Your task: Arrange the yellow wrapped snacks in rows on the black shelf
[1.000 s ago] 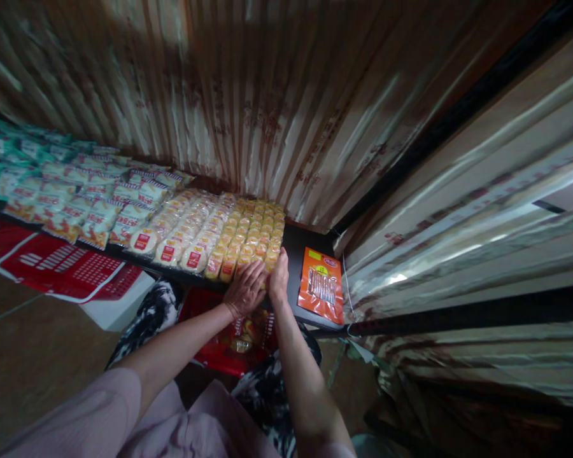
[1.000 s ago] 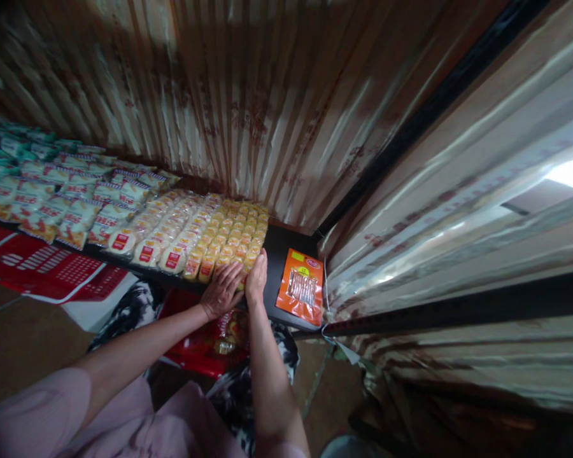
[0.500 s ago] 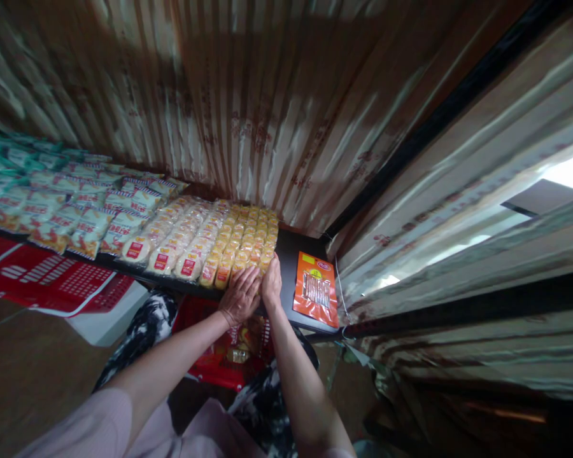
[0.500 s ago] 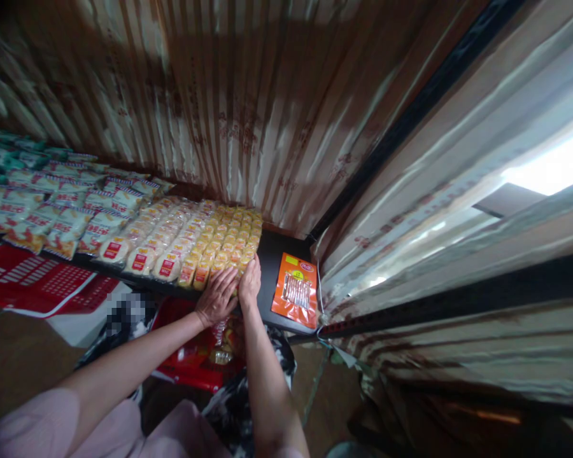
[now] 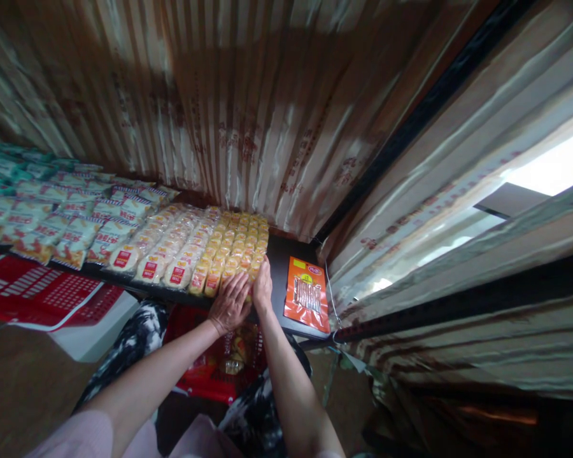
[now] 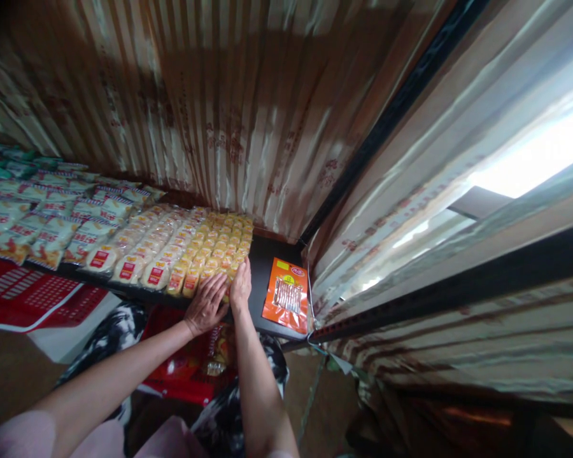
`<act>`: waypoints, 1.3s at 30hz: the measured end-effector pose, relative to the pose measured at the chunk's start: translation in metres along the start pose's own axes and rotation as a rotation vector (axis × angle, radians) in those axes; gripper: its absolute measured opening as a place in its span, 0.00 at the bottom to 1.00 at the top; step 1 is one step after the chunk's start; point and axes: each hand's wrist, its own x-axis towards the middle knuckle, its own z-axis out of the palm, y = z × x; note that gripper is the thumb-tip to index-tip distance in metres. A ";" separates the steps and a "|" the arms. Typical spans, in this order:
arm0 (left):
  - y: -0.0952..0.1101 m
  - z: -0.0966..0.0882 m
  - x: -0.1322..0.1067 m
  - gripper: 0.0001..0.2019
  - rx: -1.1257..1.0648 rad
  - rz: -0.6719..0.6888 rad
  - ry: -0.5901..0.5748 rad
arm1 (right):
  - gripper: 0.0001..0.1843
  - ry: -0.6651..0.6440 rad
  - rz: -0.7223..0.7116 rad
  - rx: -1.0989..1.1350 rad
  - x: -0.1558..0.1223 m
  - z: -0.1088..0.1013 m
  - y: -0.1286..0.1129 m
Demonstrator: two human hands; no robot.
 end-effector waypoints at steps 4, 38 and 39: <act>0.002 -0.002 0.002 0.23 -0.005 0.002 0.021 | 0.39 -0.007 -0.012 0.021 -0.001 -0.001 -0.001; -0.026 -0.019 0.007 0.26 -0.002 -0.156 -0.082 | 0.36 0.019 -0.051 0.048 0.010 0.012 -0.003; -0.025 -0.020 0.007 0.27 -0.004 -0.146 -0.085 | 0.37 0.011 -0.054 0.062 0.009 0.012 -0.005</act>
